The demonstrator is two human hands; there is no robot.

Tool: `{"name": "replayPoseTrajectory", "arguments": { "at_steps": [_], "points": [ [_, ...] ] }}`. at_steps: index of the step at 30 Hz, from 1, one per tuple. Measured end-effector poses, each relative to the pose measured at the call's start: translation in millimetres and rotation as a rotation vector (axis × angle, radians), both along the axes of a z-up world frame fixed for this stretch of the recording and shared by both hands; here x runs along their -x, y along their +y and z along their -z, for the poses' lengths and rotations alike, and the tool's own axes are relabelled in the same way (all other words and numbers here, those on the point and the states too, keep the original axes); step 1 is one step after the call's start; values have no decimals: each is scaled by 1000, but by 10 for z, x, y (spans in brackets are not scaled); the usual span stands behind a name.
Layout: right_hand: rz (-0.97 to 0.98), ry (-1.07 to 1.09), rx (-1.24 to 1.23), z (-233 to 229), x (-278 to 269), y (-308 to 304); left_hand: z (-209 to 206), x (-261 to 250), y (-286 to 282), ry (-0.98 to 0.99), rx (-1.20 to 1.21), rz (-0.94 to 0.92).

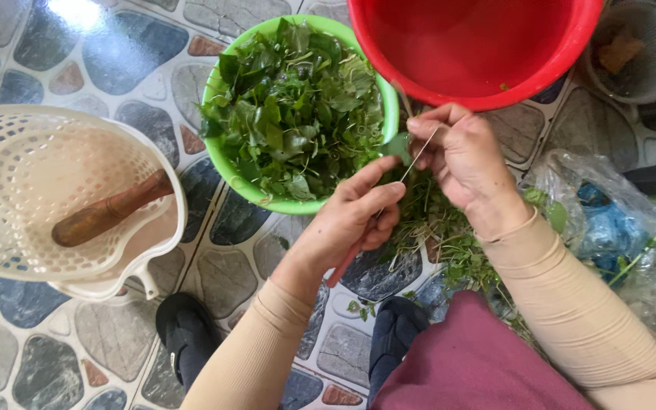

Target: The person trims and sorts green herbs by hand and with a small knife, placing the cleaned leaves into a green bowl.

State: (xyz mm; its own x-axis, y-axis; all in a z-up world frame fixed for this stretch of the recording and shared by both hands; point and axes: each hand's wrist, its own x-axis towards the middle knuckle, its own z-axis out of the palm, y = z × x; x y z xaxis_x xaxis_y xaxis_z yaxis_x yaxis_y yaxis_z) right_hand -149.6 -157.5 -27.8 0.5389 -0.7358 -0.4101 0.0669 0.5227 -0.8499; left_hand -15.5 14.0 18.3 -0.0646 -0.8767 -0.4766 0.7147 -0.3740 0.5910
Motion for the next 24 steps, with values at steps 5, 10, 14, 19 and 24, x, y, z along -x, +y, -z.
{"name": "replayPoseTrajectory", "arguments": {
  "at_steps": [5,10,14,19,24],
  "points": [
    [-29,-90,-362,-99,215,168,165,30,-17,18,-70,-33],
    [-247,-25,-118,11,565,636,308,213,-28,-556,104,-90],
    [-342,-3,94,-6,859,716,226,253,37,-835,263,-103],
    [-241,2,-125,141,1001,720,131,411,67,-629,284,126],
    [-284,-28,-52,148,1244,661,72,430,93,-1080,487,207]
  ]
}}
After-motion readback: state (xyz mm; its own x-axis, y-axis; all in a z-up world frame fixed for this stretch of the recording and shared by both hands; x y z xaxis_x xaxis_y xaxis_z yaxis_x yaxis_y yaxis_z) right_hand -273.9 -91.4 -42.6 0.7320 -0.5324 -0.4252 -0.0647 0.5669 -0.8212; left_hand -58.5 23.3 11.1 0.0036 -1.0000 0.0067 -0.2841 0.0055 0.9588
